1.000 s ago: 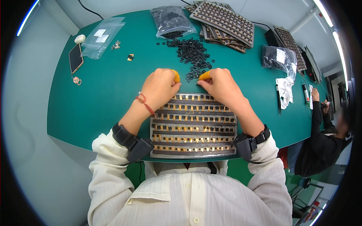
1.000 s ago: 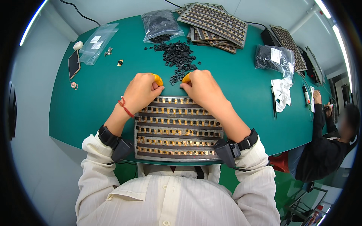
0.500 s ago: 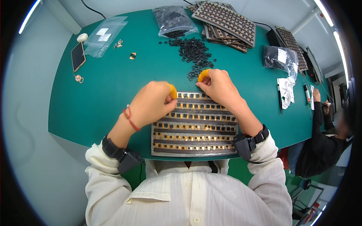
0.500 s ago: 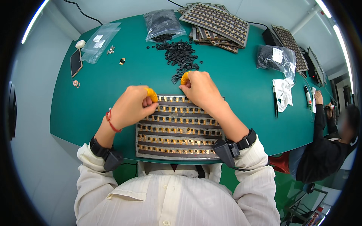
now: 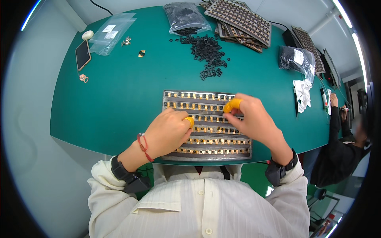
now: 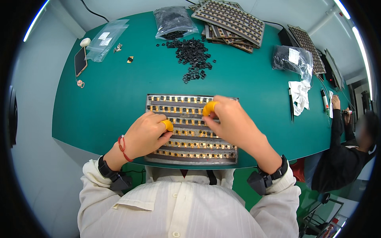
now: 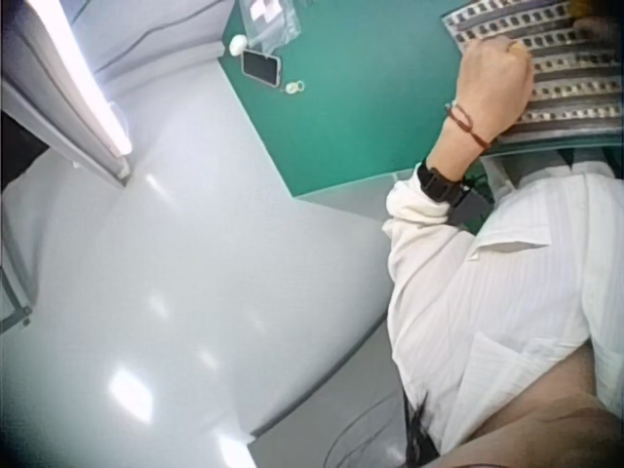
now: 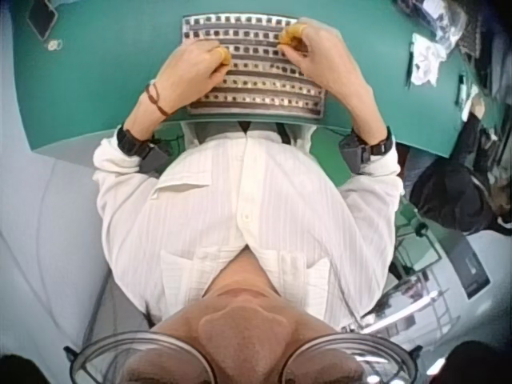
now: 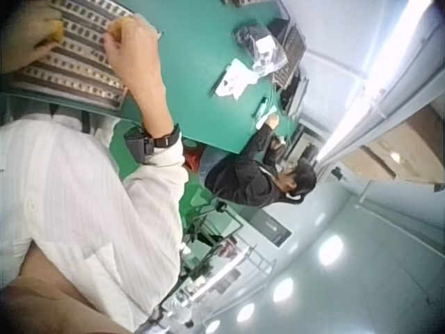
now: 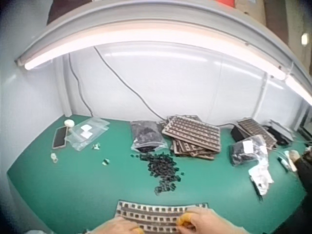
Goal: Picking small black rings or components from a pile and placing them into a structured tray containing camera or sensor modules.
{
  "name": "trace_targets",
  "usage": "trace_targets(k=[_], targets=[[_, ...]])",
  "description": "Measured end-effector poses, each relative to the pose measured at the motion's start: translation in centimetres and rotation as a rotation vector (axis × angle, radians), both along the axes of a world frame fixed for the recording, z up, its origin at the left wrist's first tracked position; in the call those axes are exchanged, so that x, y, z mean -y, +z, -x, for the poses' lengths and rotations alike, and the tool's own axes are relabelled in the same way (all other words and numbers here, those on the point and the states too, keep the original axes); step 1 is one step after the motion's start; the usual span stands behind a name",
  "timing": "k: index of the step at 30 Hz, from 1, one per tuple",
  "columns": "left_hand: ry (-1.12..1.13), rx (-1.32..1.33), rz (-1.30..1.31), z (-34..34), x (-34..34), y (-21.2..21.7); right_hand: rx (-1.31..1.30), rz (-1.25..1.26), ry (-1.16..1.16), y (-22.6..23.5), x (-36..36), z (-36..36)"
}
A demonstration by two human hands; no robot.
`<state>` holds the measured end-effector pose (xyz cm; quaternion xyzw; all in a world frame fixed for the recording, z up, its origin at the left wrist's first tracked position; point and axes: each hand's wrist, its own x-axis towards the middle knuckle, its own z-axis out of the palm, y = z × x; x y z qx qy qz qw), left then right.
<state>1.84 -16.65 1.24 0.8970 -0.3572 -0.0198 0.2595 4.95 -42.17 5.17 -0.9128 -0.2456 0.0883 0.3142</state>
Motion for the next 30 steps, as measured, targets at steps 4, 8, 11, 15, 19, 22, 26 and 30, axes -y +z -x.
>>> trace_targets(k=[4, 8, 11, 15, 19, 22, 26, 30], targets=[[0.032, 0.094, -0.083, 1.2, 0.1, -0.2, -0.019, 0.001, 0.013, -1.0, 1.1, 3.3], [0.045, 0.216, -0.143, 2.8, 0.8, -0.4, 0.033, 0.000, -0.043, -2.4, 0.9, 5.0], [0.037, 0.156, -0.268, 4.0, 1.1, -0.1, 0.044, 0.012, -0.087, -3.3, 0.6, 5.0], [0.034, 0.051, -0.256, 3.1, 0.9, 0.7, 0.087, 0.047, -0.101, -3.7, 0.1, 4.9], [-0.014, -0.029, -0.307, 2.0, 1.5, 1.6, 0.225, 0.146, -0.084, -3.1, -0.6, 5.8], [-0.032, -0.148, -0.305, 0.3, 1.3, 2.6, 0.190, 0.284, -0.009, -2.5, -1.3, 6.5], [0.037, -0.262, -0.010, -5.0, 0.0, 2.9, 0.061, 0.378, 0.049, -1.8, -1.7, 5.8], [0.331, -0.158, 0.127, -9.9, 0.6, 0.0, 0.027, 0.335, 0.075, -1.1, -1.6, 4.8]])
